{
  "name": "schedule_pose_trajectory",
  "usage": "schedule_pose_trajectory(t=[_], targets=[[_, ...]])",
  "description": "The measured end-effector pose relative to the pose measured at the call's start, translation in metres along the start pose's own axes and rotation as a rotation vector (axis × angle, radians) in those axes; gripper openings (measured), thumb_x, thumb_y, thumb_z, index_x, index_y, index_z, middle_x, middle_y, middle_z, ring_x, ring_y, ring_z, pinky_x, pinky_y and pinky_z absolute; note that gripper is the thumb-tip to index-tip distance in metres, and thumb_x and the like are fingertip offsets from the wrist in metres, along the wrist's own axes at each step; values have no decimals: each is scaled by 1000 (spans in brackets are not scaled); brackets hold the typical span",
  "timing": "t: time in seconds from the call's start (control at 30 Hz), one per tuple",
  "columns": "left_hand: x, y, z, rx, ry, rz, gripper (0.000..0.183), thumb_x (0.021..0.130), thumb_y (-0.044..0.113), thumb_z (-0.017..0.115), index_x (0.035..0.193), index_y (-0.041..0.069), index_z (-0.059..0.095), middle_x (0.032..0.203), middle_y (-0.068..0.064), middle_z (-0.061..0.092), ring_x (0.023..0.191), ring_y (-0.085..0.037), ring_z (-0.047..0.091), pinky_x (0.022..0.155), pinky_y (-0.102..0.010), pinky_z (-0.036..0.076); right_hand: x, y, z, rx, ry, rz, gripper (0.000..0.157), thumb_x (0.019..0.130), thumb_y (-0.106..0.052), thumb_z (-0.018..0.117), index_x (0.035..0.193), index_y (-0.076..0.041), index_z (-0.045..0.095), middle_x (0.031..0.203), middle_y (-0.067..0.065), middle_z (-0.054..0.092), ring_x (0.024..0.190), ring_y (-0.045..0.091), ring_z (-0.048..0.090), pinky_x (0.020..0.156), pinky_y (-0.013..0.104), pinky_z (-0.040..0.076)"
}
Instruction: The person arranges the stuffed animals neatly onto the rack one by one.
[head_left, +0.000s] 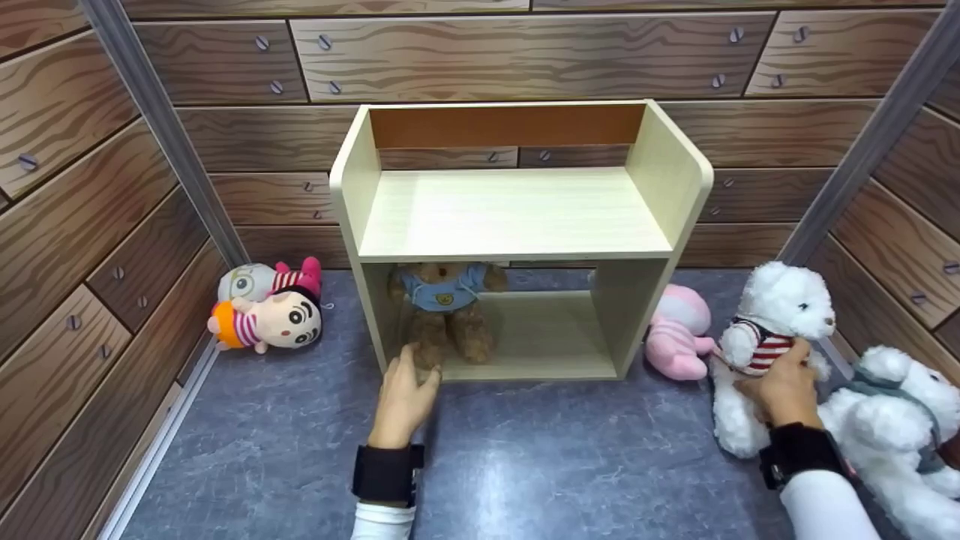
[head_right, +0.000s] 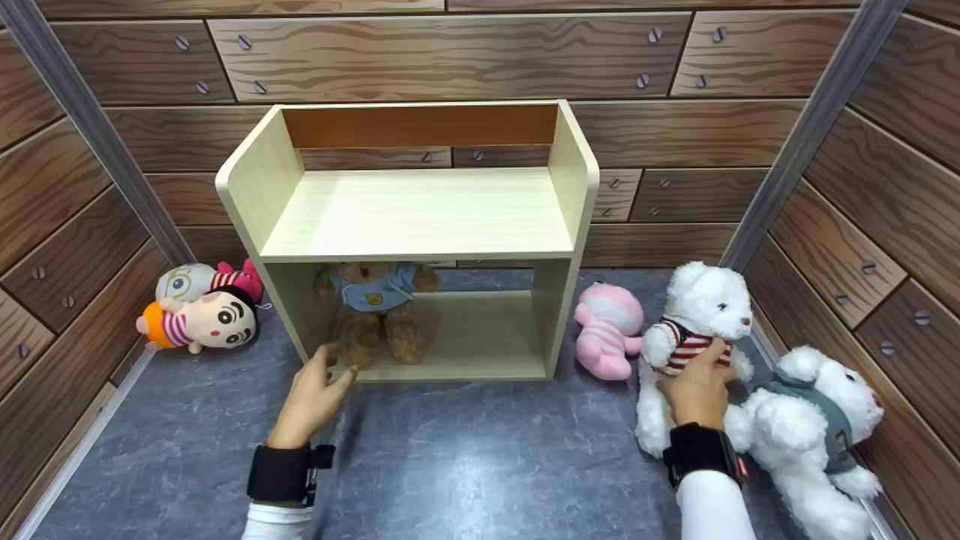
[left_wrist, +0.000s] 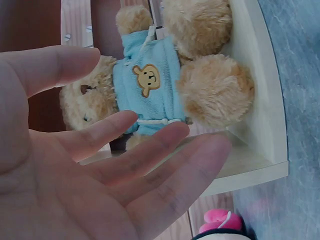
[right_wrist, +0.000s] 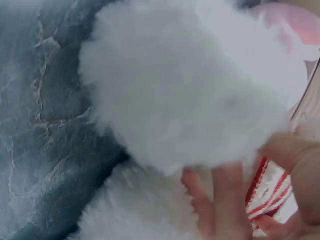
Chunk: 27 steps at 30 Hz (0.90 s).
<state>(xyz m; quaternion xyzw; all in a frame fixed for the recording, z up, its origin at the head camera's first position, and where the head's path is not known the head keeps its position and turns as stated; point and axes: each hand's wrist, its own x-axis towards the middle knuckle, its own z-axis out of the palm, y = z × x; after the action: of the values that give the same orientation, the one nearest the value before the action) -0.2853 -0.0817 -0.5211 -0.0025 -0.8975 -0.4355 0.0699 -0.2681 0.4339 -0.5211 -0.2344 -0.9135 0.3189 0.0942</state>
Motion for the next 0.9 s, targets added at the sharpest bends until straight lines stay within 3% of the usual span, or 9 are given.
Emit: schedule_pose_trajectory(t=[0.07,0.13,0.23,0.33,0.4,0.53,0.7,0.77,0.9], targets=[[1,-1,1,-8,-15,-8,57,97,23,62,144,-3,45,131,-28,55,120,-43,55,99,-54,45,3,-1,1,29,-38,36,104,76,-12,78,139,10,-2,119,59,35,98,68,49,81,64,49],[1,-2,2,-10,-28,-8,58,97,22,62,145,-4,43,132,-29,55,121,-44,55,99,-55,45,5,1,3,55,-77,69,108,76,-15,78,137,11,-7,110,55,42,80,56,58,66,53,56],[2,-3,2,-7,-35,1,57,97,22,62,144,-5,44,130,-29,55,120,-45,55,98,-55,45,8,4,4,94,-169,109,125,75,-20,81,136,15,-23,104,49,45,60,36,60,49,39,55],[2,-5,3,2,-6,22,54,95,21,63,140,-4,48,124,-28,58,116,-44,56,97,-55,46,8,8,4,96,-243,105,144,73,-24,83,133,11,-43,98,44,48,56,27,60,49,36,55],[2,-6,2,4,24,25,51,95,20,64,138,-4,50,121,-28,58,114,-44,57,96,-55,46,6,8,5,75,-249,86,147,72,-26,84,132,10,-45,97,43,48,55,26,59,49,35,54],[4,-8,-1,-2,74,-2,51,94,18,65,138,-3,51,125,-29,55,117,-45,55,97,-55,45,5,7,7,34,-188,61,139,71,-25,85,142,9,-30,106,49,46,62,34,60,49,38,54],[4,-9,-4,-32,95,-54,55,95,18,64,143,-2,47,133,-33,48,120,-47,52,98,-56,45,7,6,6,-38,-146,-4,123,72,-25,84,145,8,-9,121,57,38,100,65,51,80,58,51],[4,-9,-4,-42,89,-65,56,95,19,63,144,-1,45,135,-33,45,121,-47,52,98,-56,45,7,6,4,-73,-144,-13,121,72,-28,85,145,9,-4,124,57,37,111,69,44,89,65,44],[4,-9,-5,-58,80,-70,56,96,19,63,145,-2,44,137,-33,42,122,-47,51,98,-56,45,7,5,2,-140,-154,25,125,70,-37,86,145,12,-1,128,55,34,113,69,41,94,69,39]])
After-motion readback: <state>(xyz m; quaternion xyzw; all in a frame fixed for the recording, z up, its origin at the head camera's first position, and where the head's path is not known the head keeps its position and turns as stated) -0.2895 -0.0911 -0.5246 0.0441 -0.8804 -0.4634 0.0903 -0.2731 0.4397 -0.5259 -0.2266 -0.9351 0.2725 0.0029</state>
